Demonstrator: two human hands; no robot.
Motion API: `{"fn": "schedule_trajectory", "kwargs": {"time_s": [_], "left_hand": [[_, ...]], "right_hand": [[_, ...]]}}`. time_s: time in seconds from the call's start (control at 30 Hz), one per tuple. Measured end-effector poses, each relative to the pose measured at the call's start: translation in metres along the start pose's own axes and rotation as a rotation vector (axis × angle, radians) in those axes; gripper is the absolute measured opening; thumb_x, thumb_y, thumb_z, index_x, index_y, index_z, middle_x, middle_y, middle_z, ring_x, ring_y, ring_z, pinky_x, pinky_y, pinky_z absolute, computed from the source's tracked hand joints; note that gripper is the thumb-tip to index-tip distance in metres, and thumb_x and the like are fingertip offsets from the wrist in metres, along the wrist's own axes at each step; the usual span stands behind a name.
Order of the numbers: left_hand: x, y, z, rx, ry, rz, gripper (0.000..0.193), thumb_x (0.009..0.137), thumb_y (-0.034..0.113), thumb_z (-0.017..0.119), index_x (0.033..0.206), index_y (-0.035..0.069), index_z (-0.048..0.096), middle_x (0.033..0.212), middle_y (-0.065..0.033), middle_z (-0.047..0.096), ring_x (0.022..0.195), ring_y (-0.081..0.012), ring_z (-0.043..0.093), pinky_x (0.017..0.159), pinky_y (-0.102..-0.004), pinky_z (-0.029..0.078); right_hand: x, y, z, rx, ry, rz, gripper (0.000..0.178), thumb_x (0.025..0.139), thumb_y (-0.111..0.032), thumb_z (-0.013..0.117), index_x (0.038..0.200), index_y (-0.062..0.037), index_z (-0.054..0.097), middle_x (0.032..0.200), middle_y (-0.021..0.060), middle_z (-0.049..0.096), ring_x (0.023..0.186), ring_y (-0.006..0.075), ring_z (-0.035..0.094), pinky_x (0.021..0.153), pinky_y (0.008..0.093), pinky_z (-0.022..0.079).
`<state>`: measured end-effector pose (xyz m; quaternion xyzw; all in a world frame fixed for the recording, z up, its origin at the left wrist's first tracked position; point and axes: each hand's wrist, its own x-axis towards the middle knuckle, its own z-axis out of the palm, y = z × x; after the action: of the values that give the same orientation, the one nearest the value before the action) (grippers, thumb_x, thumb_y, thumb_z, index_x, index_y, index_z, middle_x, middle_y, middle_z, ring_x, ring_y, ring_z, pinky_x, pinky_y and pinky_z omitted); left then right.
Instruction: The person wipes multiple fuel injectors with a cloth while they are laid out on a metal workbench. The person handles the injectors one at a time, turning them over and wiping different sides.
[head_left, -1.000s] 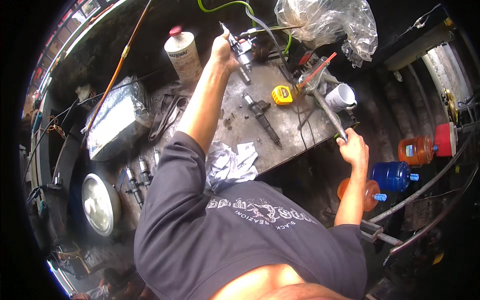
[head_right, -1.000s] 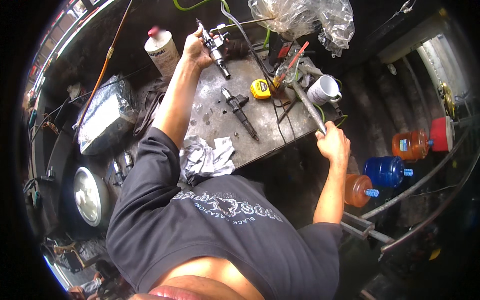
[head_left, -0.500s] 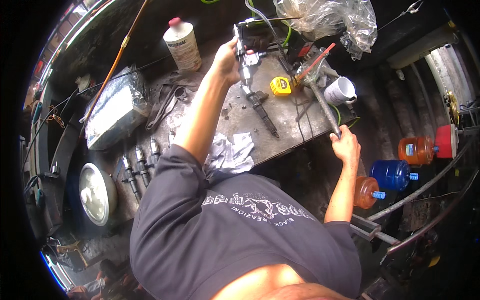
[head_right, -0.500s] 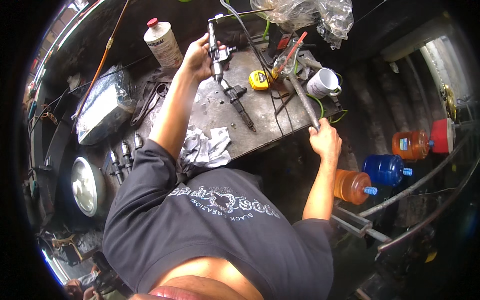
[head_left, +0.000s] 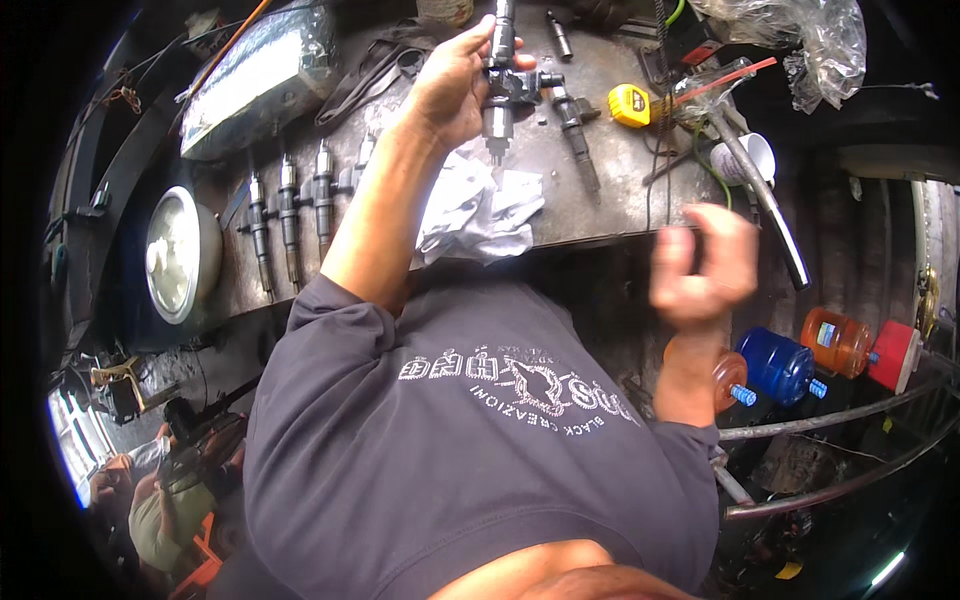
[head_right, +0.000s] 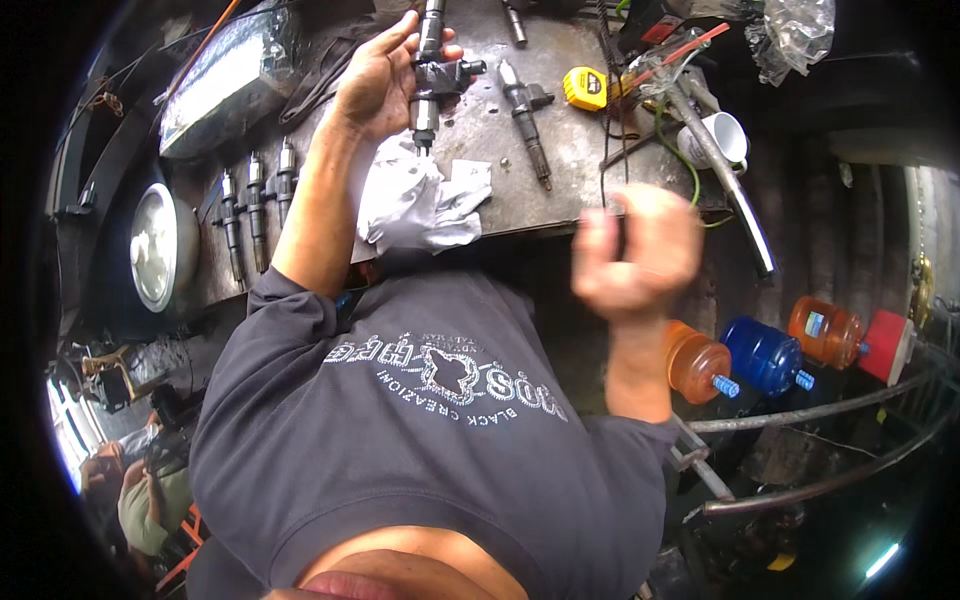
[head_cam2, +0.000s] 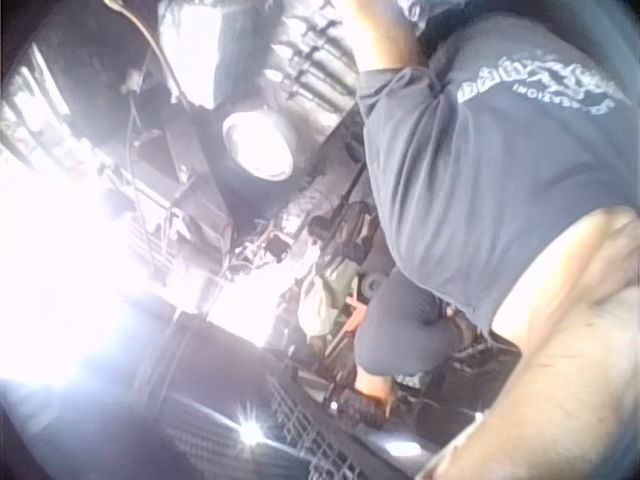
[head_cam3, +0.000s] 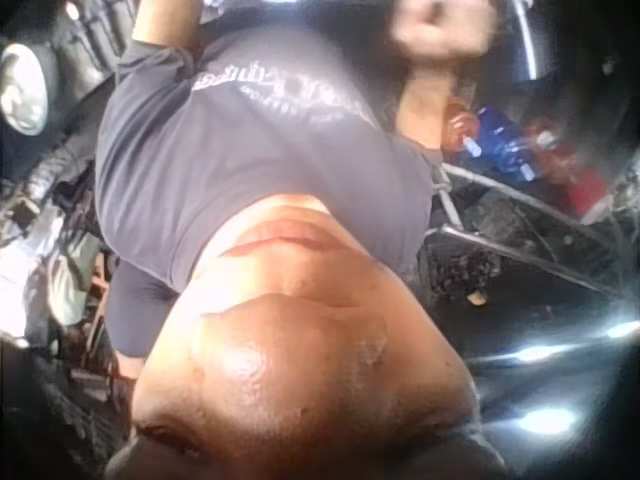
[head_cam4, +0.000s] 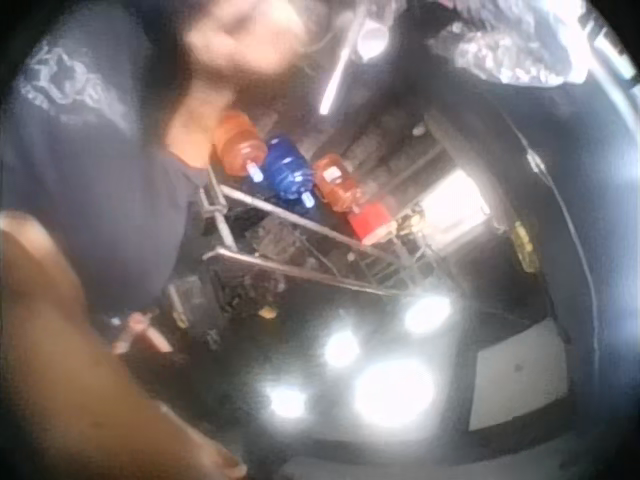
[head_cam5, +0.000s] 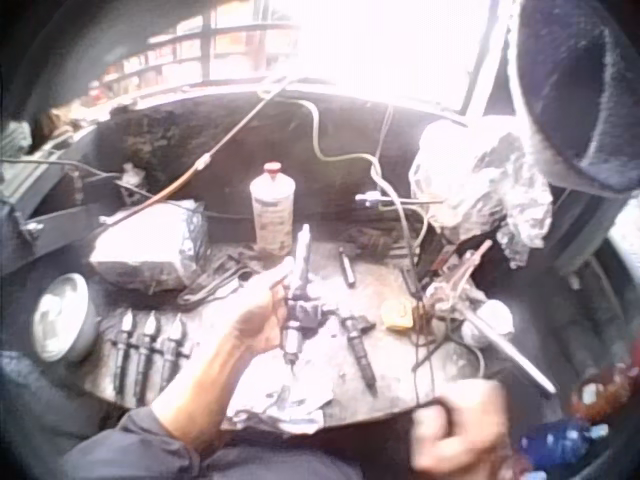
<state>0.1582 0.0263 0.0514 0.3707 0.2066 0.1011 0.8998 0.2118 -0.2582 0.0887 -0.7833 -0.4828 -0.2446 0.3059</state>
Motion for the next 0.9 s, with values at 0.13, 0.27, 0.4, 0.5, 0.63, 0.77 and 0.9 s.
{"fn": "schedule_trajectory", "kwargs": {"time_s": [0.13,0.27,0.4,0.5,0.63,0.77,0.9], "left_hand": [[-0.01,0.004,-0.014,-0.008,0.055,0.049,0.038,0.095,0.042,0.038,0.106,0.007,0.047,0.086,-0.0102,0.063,0.075,-0.0257,0.064,0.069,-0.0451,0.053],[-0.018,0.011,-0.027,0.094,0.064,0.069,0.047,0.095,0.044,0.036,0.113,0.003,0.049,0.093,-0.0107,0.064,0.084,-0.0266,0.065,0.074,-0.0408,0.053],[-0.029,0.01,-0.043,0.059,0.054,0.065,0.046,0.096,0.044,0.035,0.111,0.004,0.052,0.09,-0.0084,0.064,0.076,-0.0229,0.065,0.064,-0.0374,0.054],[-0.033,0.003,-0.045,0.083,0.092,0.048,0.047,0.096,0.044,0.035,0.112,0.004,0.052,0.088,-0.0076,0.064,0.071,-0.0204,0.065,0.058,-0.0348,0.052],[-0.028,-0.016,-0.031,0.08,0.052,-0.029,0.051,0.094,0.049,0.038,0.112,0.004,0.052,0.088,-0.0083,0.063,0.076,-0.0174,0.063,0.064,-0.0312,0.053],[-0.016,-0.066,-0.035,0.427,-0.028,0.143,0.051,0.095,0.042,0.039,0.121,-0.001,0.049,0.113,-0.016,0.055,0.098,-0.0224,0.053,0.086,-0.0364,0.043],[-0.022,-0.064,-0.014,0.476,-0.034,0.111,0.053,0.095,0.045,0.04,0.118,-0.001,0.053,0.11,-0.0141,0.057,0.099,-0.0207,0.052,0.088,-0.0344,0.041]], "right_hand": [[-0.028,-0.059,0.103,0.395,-0.351,0.148,0.05,0.062,-0.025,0.073,0.104,-0.0034,0.058,0.103,0.0167,0.06,0.095,0.0337,0.057,0.082,0.0433,0.046],[-0.04,-0.075,0.181,0.265,-0.505,0.093,0.06,0.055,-0.024,0.073,0.109,-0.0067,0.055,0.113,0.0168,0.056,0.107,0.0354,0.052,0.089,0.0467,0.043],[-0.039,-0.034,0.189,0.979,-0.062,0.627,0.04,0.062,-0.01,0.058,0.101,-0.0043,0.059,0.094,0.0113,0.064,0.087,0.0236,0.062,0.077,0.0344,0.05],[-0.018,0.002,0.162,1.497,0.173,0.941,0.039,0.067,-0.003,0.05,0.105,0.0021,0.056,0.092,0.0089,0.064,0.081,0.0189,0.063,0.073,0.0305,0.051],[0.018,-0.007,0.138,1.68,-0.151,0.757,0.043,0.073,-0.003,0.054,0.116,0.0011,0.05,0.097,0.0079,0.062,0.087,0.0186,0.061,0.078,0.0287,0.049],[0.057,-0.014,0.154,1.732,-0.39,0.87,0.031,0.085,-0.005,0.056,0.115,0.0044,0.054,0.1,0.0108,0.063,0.091,0.0185,0.061,0.081,0.0283,0.049],[0.048,0.02,0.183,2.182,-0.359,0.887,0.025,0.085,-0.001,0.052,0.107,0.0081,0.057,0.101,0.0136,0.063,0.092,0.0206,0.062,0.085,0.0303,0.049]]}}
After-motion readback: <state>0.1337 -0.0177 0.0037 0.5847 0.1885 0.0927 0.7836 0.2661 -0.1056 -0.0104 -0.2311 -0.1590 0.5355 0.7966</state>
